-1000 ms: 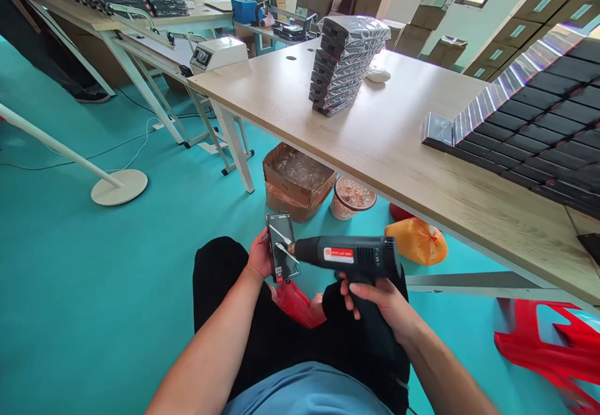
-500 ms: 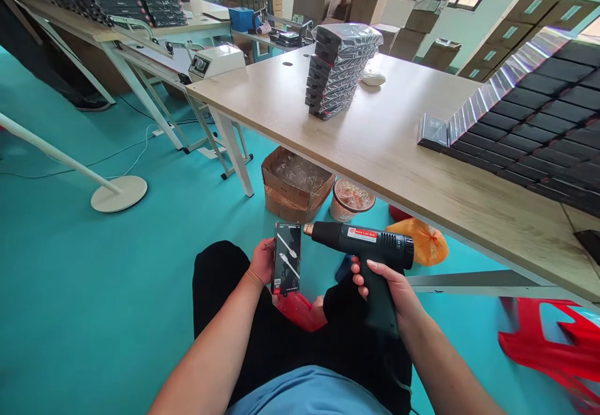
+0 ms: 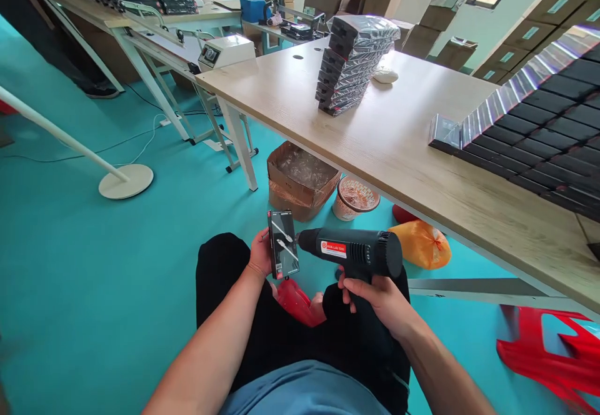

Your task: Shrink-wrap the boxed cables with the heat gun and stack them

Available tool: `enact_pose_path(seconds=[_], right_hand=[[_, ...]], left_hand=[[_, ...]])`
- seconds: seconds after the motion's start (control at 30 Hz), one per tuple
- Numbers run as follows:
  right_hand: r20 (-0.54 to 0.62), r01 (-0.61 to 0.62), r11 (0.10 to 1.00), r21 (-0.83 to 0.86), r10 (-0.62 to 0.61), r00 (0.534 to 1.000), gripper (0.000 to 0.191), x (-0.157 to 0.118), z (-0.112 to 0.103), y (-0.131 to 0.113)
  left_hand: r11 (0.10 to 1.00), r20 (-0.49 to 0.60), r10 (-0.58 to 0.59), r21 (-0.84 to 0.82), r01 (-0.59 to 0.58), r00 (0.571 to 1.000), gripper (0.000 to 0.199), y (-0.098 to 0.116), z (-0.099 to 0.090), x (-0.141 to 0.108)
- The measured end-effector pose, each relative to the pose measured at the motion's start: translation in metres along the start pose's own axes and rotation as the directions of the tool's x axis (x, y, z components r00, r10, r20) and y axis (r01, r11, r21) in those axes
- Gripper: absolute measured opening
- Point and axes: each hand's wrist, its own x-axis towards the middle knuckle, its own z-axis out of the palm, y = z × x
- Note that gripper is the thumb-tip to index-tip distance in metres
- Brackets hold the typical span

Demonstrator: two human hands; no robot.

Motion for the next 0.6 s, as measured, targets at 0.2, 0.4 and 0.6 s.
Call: enact_pose_path(seconds=[0.2, 0.4, 0.6], right_hand=[[0.105, -0.058, 0.996, -0.063, 0.065, 0.992, 0.039, -0.013, 0.007, 0.017], [0.053, -0.005, 0.995, 0.098, 0.000, 0.999, 0.030, -0.017, 0.009, 0.018], [-0.053, -0.049, 0.889, 0.455, 0.083, 0.995, 0.035, -0.004, -0.013, 0.011]], left_hand=[[0.990, 0.045, 0.116, -0.091, -0.112, 0.992, 0.044, 0.004, 0.004, -0.003], [0.991, 0.086, 0.084, -0.114, -0.073, 0.993, 0.044, 0.001, 0.008, -0.004], [0.999, 0.123, 0.005, -0.052, 0.001, 0.992, 0.039, -0.003, 0.003, -0.003]])
